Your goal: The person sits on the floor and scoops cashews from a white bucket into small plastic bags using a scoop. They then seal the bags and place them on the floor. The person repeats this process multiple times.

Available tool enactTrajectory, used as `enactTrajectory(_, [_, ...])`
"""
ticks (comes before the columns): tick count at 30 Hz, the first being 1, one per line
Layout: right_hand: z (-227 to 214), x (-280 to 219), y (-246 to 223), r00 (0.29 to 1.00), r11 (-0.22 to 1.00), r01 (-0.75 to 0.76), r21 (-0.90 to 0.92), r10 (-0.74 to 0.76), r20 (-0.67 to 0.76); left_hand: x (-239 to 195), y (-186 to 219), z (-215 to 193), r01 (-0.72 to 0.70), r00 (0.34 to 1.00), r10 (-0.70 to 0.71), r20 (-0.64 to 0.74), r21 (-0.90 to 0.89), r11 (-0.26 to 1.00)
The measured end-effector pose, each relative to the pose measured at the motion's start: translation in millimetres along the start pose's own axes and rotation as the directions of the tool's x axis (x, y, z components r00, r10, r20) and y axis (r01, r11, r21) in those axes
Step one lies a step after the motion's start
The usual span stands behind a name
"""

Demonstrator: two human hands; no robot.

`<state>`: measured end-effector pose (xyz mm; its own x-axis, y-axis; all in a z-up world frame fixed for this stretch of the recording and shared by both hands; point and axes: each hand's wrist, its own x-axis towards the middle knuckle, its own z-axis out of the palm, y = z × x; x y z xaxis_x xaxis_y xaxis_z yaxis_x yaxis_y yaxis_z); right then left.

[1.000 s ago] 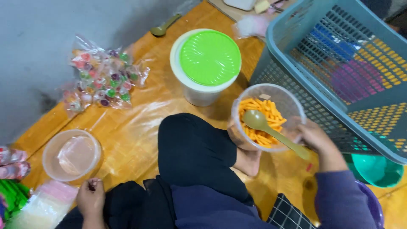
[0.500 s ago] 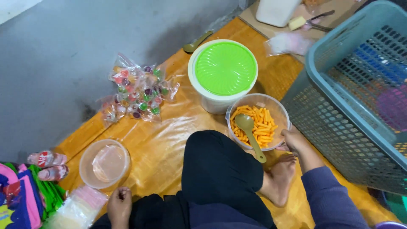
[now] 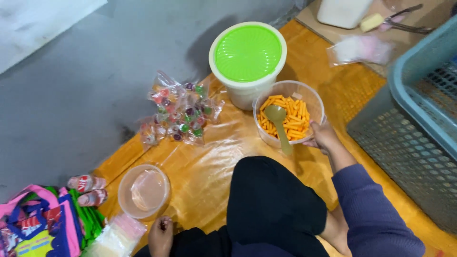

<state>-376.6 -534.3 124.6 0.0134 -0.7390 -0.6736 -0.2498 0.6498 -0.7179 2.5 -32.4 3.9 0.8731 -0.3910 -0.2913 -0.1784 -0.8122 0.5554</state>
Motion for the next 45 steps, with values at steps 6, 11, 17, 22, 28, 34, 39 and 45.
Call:
enactTrajectory(6, [8,10,-41,0.91,0.84,0.226,-0.493,-0.363,-0.2,-8,24,-10,0.067,0.998,-0.068,0.016,0.065,0.996])
enactTrajectory(11, [59,-1,-108,0.483,0.267,0.635,-0.725,-0.869,0.104,-6,29,-10,0.08,0.995,-0.085,0.045,0.1,0.992])
enactTrajectory(17, [112,87,-129,0.228,-0.275,0.675,-0.685,-0.805,0.548,-8,41,-14,0.086,0.994,-0.093,0.064,0.105,0.991])
enactTrajectory(22, [75,27,-122,0.251,-0.323,0.647,-0.691,-0.765,0.594,-7,31,-13,0.095,0.993,-0.1,0.069,0.08,0.992])
enactTrajectory(28, [11,-56,-18,0.55,-0.151,0.631,-0.761,-0.605,0.576,21,7,12,0.014,0.999,-0.009,0.036,-0.145,0.989])
enactTrajectory(34, [13,-40,60,0.311,-0.299,0.684,-0.666,-0.706,0.636,48,140,10,-0.169,0.982,0.184,0.047,-0.229,0.959])
enactTrajectory(39, [24,-3,46,0.332,-0.15,0.742,-0.653,-0.765,0.552,66,287,35,-0.416,0.897,0.433,0.082,-0.168,0.894])
enactTrajectory(45, [33,7,36,0.145,-0.267,0.757,-0.596,-0.821,0.552,84,441,81,-0.361,0.849,0.494,0.186,-0.479,0.8])
